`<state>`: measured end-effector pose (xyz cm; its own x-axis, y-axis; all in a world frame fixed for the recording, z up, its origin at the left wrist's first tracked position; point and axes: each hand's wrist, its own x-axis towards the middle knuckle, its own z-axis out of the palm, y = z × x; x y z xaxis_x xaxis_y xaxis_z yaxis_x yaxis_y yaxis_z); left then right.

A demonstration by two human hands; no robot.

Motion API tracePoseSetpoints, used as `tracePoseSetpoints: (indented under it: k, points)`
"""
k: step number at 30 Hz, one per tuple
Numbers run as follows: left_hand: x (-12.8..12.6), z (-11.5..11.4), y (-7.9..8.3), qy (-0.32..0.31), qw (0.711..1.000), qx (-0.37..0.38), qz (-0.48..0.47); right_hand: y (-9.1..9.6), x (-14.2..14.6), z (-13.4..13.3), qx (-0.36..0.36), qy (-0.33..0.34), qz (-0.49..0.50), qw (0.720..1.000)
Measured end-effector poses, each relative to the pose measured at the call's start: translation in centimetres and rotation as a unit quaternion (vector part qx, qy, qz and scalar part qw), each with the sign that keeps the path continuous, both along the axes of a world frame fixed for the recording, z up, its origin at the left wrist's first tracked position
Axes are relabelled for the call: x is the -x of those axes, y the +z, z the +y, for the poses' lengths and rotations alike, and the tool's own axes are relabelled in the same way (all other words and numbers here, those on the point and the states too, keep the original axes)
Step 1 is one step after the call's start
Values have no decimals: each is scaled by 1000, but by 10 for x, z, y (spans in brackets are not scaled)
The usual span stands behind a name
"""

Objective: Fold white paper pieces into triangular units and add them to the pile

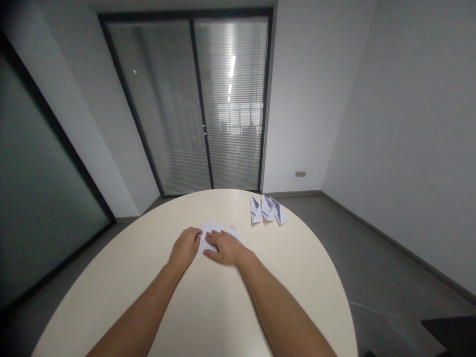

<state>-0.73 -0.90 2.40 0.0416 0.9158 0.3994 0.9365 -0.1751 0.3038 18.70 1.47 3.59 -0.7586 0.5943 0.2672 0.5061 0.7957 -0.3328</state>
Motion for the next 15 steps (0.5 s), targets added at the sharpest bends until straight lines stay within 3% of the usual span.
tracePoseSetpoints:
  k: [4,8,15]
  points:
    - [-8,-4,5,-26,999,-31,-3,2,-1,-2,39,16,-24,999]
    - [-19,-6,1,-82,994,13,-76,-1,-1,-1,57,-8,-30,998]
    - [-27,-10,6,-31,995,47,-84,-7,1,3,36,-29,-31,998]
